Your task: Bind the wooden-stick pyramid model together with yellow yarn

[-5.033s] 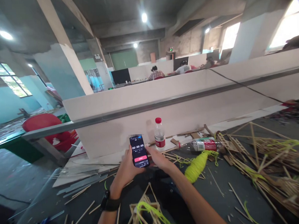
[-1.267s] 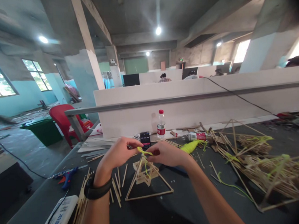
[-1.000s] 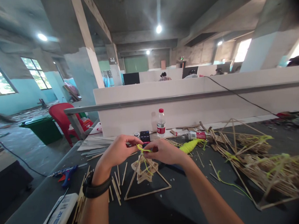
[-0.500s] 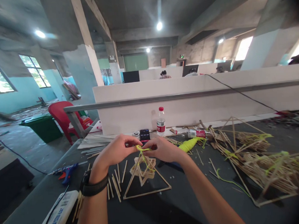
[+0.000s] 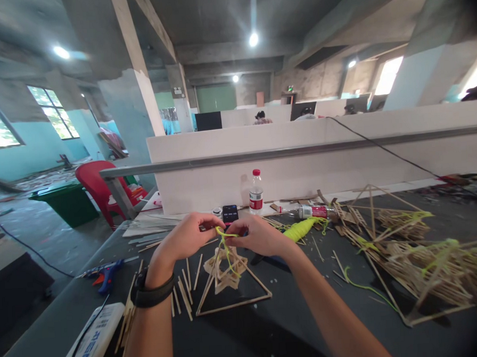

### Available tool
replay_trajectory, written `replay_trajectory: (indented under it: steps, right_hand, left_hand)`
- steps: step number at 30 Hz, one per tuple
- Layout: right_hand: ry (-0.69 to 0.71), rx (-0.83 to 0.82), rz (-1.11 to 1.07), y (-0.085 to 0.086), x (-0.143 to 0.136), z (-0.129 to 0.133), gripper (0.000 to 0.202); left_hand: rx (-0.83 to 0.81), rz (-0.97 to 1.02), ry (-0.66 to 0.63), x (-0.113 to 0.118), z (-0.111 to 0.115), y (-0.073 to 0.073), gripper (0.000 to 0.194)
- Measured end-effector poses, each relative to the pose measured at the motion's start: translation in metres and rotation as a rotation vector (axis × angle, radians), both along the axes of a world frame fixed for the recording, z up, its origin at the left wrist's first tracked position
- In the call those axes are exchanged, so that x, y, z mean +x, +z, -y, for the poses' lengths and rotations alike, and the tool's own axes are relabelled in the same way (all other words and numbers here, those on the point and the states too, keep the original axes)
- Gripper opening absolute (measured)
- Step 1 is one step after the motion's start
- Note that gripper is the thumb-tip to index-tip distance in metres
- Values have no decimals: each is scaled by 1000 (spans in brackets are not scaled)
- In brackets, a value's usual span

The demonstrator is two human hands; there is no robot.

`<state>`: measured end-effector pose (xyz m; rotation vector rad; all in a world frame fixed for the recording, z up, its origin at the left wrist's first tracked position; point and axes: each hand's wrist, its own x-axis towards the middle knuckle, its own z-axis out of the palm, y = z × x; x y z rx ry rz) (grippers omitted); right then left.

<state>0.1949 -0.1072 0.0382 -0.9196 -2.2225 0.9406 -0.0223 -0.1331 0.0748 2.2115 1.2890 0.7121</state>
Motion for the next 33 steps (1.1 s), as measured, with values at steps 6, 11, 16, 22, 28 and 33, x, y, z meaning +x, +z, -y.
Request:
replay_trajectory:
  steps: [6,11,16,22,28,33]
  right_hand:
    - [33,13,-30,-6,-2,-4,26]
    - [79,14,-70,-9,-6,-4,30]
    - [54,-16,-85,-9,-9,-5,31]
    - [76,-46,-66,-10,-5,-7,25]
    - [127,-103,-108,-11,-2,-8,22]
    - [167,-108,-132,-10,-1,-7,22]
  left_hand:
    - [-8,17,0,0,1,1,22]
    - [2,32,-13,-1,-2,-1,21]
    - [-61,67,-7,-2,-4,-5,24]
    - [-91,43,-1,-3,-3,-4,23]
    - [-106,76,-33,-1,-3,-4,24]
    - [-83,55,-46,1,-3,-4,25]
